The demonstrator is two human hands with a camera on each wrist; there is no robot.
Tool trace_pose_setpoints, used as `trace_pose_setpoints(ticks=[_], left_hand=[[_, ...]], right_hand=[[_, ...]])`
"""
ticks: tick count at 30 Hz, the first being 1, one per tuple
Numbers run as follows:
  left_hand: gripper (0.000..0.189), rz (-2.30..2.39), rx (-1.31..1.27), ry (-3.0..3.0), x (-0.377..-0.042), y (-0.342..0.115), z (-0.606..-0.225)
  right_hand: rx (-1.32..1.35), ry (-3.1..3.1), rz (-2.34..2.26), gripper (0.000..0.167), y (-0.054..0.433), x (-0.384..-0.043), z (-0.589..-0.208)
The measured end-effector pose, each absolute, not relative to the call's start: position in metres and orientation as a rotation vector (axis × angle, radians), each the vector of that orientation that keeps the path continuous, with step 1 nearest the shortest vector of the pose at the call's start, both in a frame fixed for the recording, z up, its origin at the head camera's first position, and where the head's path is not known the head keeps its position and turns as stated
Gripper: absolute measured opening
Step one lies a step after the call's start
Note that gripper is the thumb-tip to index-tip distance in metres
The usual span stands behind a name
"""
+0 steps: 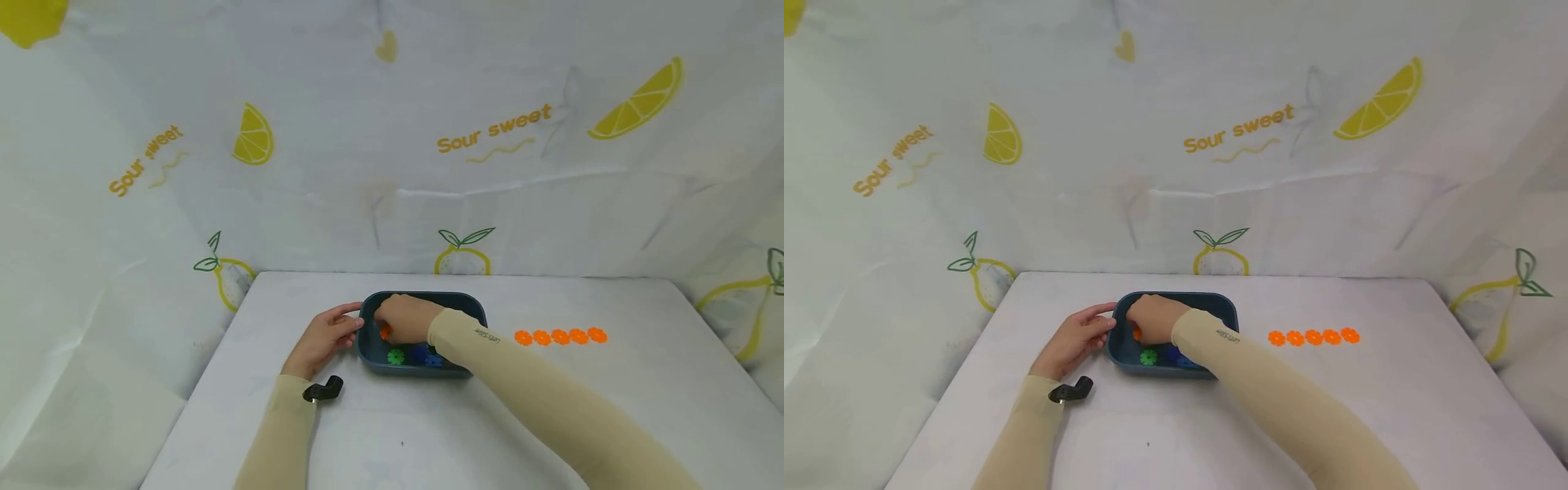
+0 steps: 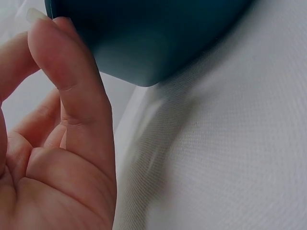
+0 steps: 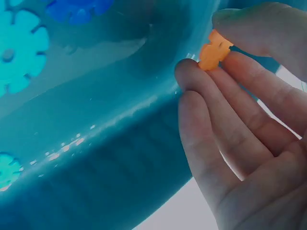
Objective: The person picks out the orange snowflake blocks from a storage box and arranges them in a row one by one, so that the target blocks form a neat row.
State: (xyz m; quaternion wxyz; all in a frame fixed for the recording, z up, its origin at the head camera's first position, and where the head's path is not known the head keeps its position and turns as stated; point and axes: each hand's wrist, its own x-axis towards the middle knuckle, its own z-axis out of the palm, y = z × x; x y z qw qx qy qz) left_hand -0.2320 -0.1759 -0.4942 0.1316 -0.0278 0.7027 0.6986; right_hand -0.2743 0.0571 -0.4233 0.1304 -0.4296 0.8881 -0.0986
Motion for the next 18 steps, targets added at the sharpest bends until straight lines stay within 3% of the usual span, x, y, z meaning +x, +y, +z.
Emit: trace_pose_setpoints(ticks=[9, 18], left_hand=[[0.051, 2.005, -0.108, 2.054, -0.232, -0.176, -0.498], [0.053, 2.007, -0.111, 2.047, -0.231, -0.176, -0.499]], right_hand=[[-1.252, 2.617, -0.416, 0.025, 0.110, -0.267, -0.404], [-1.022, 2.730, -0.679, 0.029, 0.194, -0.267, -0.392]])
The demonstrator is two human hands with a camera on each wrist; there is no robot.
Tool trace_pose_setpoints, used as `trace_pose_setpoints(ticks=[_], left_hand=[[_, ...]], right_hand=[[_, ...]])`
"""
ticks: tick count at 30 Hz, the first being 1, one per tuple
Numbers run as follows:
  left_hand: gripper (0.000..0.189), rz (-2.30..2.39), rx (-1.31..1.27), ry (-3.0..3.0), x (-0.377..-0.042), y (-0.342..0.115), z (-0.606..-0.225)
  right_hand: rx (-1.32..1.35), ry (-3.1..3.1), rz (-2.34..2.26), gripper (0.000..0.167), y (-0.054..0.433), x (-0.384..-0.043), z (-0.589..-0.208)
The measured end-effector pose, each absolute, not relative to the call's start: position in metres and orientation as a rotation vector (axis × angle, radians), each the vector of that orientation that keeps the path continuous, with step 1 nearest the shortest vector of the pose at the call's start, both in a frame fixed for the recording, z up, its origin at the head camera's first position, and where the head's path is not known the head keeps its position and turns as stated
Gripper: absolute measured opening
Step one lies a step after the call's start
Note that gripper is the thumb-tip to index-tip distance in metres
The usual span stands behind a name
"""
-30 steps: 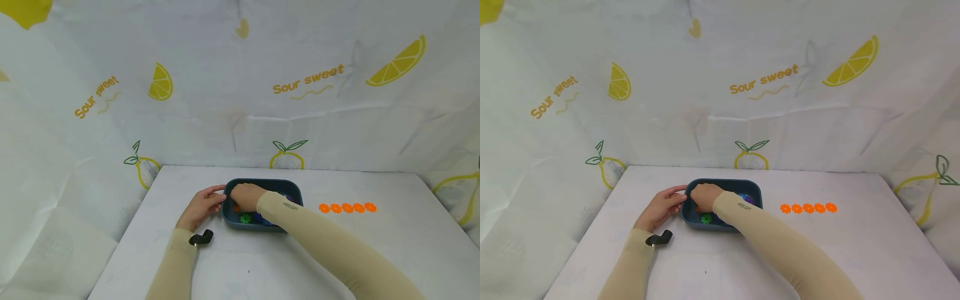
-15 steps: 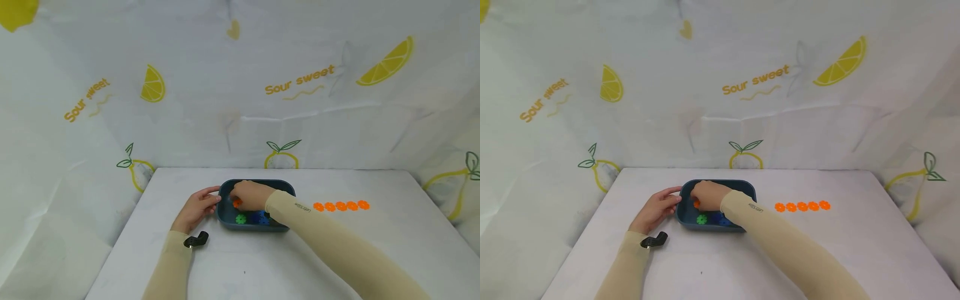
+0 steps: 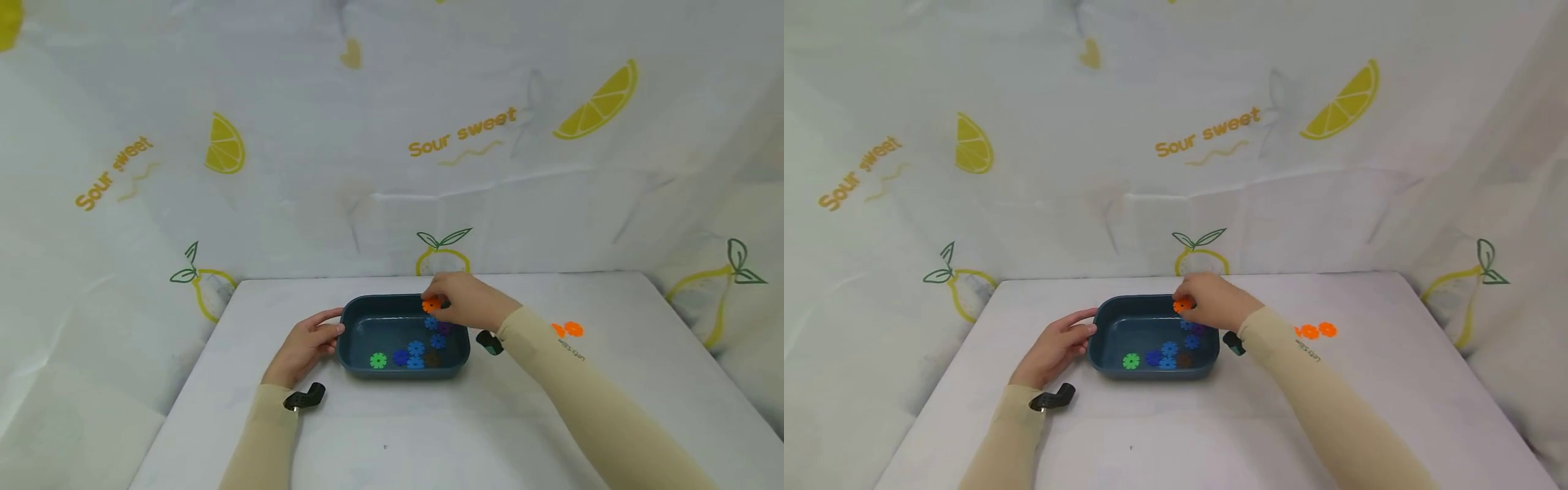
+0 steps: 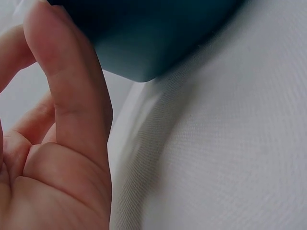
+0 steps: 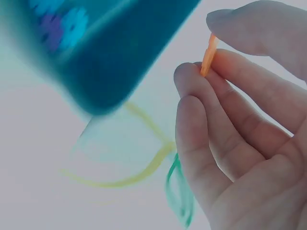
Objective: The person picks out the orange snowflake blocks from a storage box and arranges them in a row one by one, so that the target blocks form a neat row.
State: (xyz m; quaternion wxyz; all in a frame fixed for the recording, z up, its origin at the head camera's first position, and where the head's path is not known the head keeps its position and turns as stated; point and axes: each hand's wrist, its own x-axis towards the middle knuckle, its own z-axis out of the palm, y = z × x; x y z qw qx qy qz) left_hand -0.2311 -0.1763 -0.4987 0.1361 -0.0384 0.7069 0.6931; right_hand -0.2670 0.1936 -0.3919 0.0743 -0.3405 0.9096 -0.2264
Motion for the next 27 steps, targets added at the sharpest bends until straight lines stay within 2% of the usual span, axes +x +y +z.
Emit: trace_pose_setpoints(ticks=[15, 21, 27], left_hand=[[0.057, 2.028, -0.167, 2.007, -0.226, -0.179, -0.499], [0.059, 2.034, -0.120, 1.998, -0.227, -0.178, -0.499], [0.058, 2.040, -0.128, 1.992, -0.229, -0.174, -0.502]], right_hand=[[-0.593, 2.929, -0.954, 0.031, 0.324, -0.254, -0.427], [-0.383, 2.947, -0.996, 0.038, 0.375, -0.243, -0.446], [-0.288, 2.991, -0.982, 0.041, 0.414, -0.231, -0.462]])
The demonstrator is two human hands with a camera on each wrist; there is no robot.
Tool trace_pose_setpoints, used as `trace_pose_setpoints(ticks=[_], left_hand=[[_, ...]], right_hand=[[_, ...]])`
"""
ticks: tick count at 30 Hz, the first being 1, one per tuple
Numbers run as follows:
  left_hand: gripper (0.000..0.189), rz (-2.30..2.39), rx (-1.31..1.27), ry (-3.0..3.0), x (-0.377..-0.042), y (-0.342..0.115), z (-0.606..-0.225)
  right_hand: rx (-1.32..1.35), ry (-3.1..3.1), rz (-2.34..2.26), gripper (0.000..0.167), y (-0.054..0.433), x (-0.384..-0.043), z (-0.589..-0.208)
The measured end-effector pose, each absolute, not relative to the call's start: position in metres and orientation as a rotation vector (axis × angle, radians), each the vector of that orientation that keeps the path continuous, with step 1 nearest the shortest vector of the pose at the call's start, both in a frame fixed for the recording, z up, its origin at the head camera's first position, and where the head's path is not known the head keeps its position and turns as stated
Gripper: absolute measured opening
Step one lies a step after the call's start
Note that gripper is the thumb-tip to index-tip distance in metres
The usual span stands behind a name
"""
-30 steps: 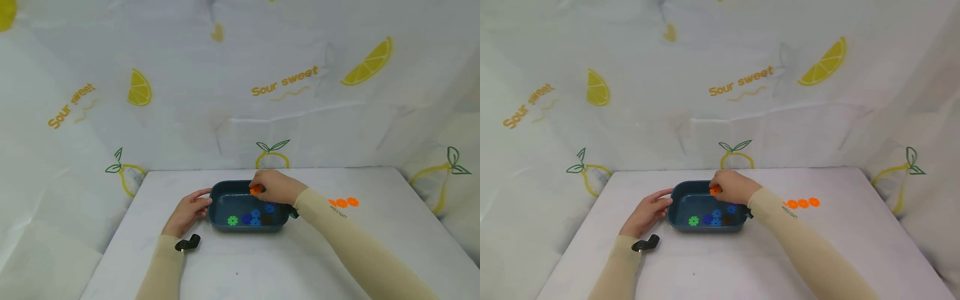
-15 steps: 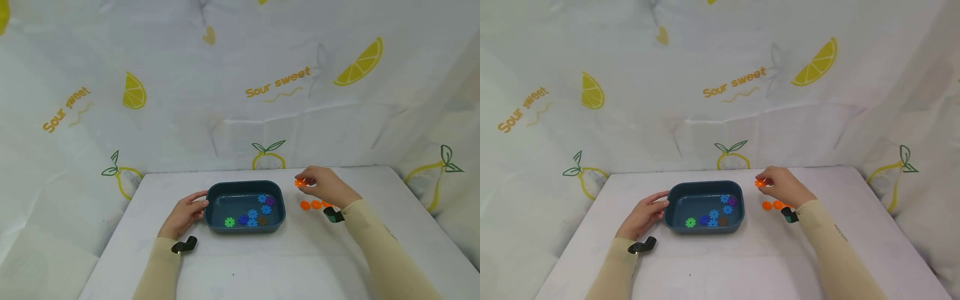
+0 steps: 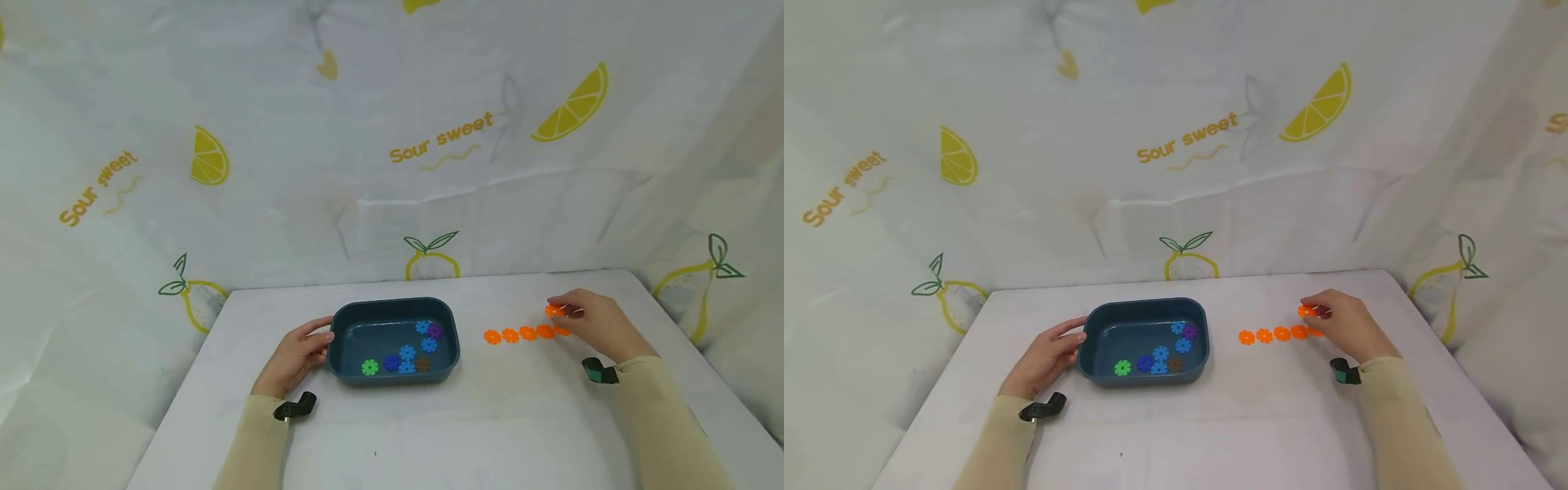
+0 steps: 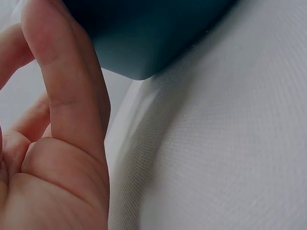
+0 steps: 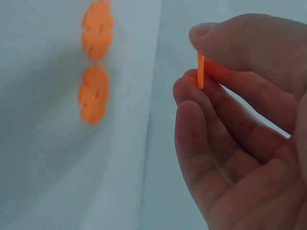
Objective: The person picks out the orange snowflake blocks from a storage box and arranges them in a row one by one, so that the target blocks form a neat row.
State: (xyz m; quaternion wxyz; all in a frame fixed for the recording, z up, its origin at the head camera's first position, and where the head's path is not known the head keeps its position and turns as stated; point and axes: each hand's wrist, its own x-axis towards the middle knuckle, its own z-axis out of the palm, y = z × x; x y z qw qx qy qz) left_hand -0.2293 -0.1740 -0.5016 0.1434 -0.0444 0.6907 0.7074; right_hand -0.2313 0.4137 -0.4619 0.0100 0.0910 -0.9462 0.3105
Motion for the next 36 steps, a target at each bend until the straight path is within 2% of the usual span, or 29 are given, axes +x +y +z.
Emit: trace_pose_setpoints(ticks=[13, 36], left_hand=[[0.056, 2.026, -0.135, 2.027, -0.228, -0.175, -0.493], [0.057, 1.997, -0.106, 2.038, -0.228, -0.172, -0.494]], right_hand=[[0.214, -3.021, 0.912, 0.046, 0.448, -0.237, -0.476], [0.118, -3.087, 0.891, 0.043, 0.456, -0.236, -0.492]])
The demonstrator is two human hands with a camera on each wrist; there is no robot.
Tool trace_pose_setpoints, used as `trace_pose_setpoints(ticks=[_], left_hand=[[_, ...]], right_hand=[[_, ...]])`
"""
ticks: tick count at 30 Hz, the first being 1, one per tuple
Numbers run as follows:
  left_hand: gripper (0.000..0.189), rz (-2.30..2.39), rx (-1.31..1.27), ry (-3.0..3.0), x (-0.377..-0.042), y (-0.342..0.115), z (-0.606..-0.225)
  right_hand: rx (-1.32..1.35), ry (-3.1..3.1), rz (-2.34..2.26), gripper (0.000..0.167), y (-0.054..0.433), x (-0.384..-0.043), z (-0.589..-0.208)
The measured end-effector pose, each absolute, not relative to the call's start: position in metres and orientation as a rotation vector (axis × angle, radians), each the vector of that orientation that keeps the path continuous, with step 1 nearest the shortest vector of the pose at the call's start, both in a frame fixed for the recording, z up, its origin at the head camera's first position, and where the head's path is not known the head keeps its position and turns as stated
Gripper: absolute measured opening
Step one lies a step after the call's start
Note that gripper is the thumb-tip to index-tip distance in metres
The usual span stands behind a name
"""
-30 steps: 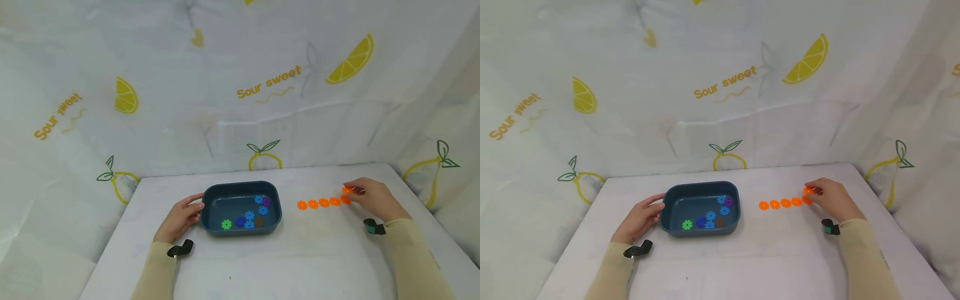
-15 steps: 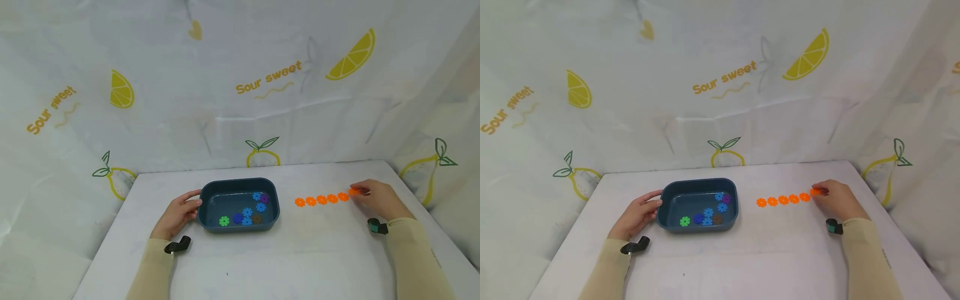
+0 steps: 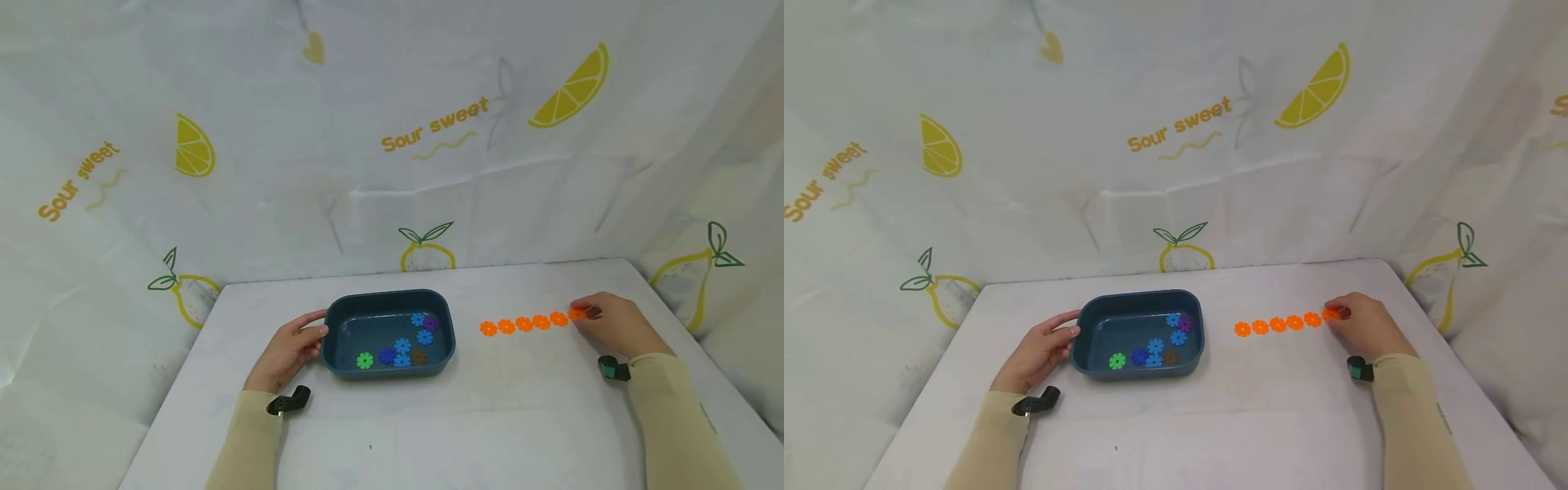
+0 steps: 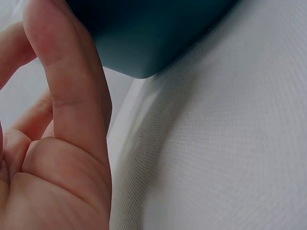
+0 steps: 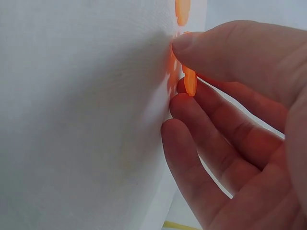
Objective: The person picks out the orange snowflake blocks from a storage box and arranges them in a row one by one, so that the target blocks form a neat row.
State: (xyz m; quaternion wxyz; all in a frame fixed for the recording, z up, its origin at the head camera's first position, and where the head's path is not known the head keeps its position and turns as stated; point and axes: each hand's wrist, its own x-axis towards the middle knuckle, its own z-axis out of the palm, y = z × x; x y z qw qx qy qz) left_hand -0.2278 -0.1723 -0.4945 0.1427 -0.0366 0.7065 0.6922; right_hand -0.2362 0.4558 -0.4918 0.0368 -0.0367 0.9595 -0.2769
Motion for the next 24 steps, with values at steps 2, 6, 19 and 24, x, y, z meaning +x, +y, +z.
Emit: trace_pose_setpoints(ticks=[2, 6, 19, 24], left_hand=[[0.057, 1.999, -0.110, 2.040, -0.2280, -0.1721, -0.4945], [0.057, 2.001, -0.111, 2.040, -0.2279, -0.1718, -0.4942], [0.057, 2.014, -0.142, 2.003, -0.2274, -0.1720, -0.4939], [0.060, 2.003, -0.130, 2.019, -0.2274, -0.1717, -0.4917]], right_hand=[[-0.115, 2.950, -0.845, 0.043, 0.4554, -0.2359, -0.4923], [-0.119, 2.958, -0.842, 0.042, 0.4549, -0.2355, -0.4929], [-0.132, 2.970, -0.816, 0.040, 0.4546, -0.2370, -0.4955], [-0.132, 2.974, -0.808, 0.040, 0.4548, -0.2371, -0.4943]])
